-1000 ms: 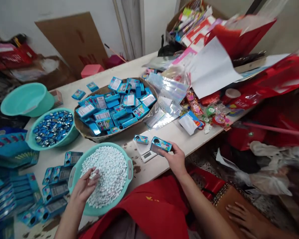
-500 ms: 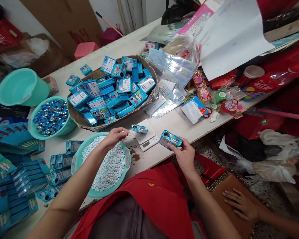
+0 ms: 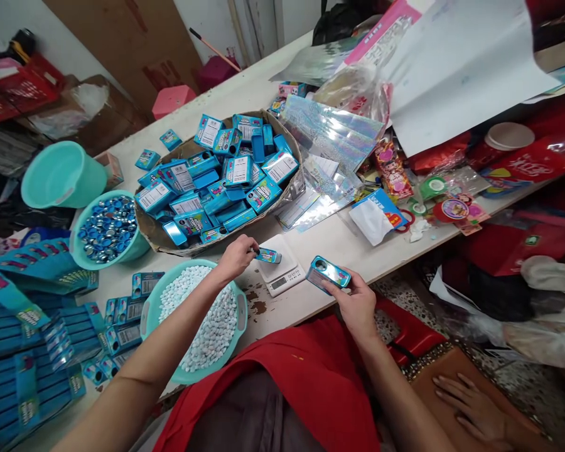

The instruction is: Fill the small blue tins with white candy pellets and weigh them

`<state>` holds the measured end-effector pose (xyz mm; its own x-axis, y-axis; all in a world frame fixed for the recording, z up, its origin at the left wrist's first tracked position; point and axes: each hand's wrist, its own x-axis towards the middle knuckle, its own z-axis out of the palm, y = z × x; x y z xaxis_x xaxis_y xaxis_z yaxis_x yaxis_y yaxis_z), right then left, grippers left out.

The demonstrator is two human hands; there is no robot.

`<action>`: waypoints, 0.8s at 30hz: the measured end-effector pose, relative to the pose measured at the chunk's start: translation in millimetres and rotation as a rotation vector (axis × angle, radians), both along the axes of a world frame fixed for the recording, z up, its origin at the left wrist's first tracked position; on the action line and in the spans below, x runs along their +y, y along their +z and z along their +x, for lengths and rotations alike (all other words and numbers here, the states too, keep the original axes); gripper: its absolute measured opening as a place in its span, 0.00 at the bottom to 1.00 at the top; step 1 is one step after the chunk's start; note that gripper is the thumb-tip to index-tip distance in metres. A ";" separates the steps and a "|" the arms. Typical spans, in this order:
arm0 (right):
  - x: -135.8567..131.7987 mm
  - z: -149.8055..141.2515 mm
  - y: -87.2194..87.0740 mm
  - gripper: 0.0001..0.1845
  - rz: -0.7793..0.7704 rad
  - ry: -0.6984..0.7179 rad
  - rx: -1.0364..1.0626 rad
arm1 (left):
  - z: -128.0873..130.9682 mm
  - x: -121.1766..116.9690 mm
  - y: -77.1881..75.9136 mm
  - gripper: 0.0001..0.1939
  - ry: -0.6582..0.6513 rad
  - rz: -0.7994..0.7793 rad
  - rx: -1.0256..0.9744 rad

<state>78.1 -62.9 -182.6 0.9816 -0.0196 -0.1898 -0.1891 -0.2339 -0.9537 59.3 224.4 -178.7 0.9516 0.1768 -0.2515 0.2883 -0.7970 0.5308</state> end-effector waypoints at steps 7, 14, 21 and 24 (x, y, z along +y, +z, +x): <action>25.1 26.5 24.5 0.23 -0.043 0.086 -0.091 | -1.4 4.1 1.7 0.10 -0.060 0.066 -0.025; 75.0 80.9 65.4 0.23 0.062 0.206 -0.400 | -2.7 5.3 8.4 0.09 -0.047 0.034 -0.090; 38.8 48.9 36.9 0.23 0.004 0.119 -0.285 | -42.7 16.0 12.2 0.07 0.269 -0.184 -0.200; 17.4 30.8 18.9 0.25 -0.017 0.078 -0.149 | -69.9 21.4 9.5 0.06 0.377 -0.236 -0.158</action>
<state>108.9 -45.5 -163.7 0.9975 0.0556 -0.0426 -0.0268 -0.2589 -0.9655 -10.6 245.7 -169.1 0.8617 0.4730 -0.1837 0.4358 -0.5044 0.7454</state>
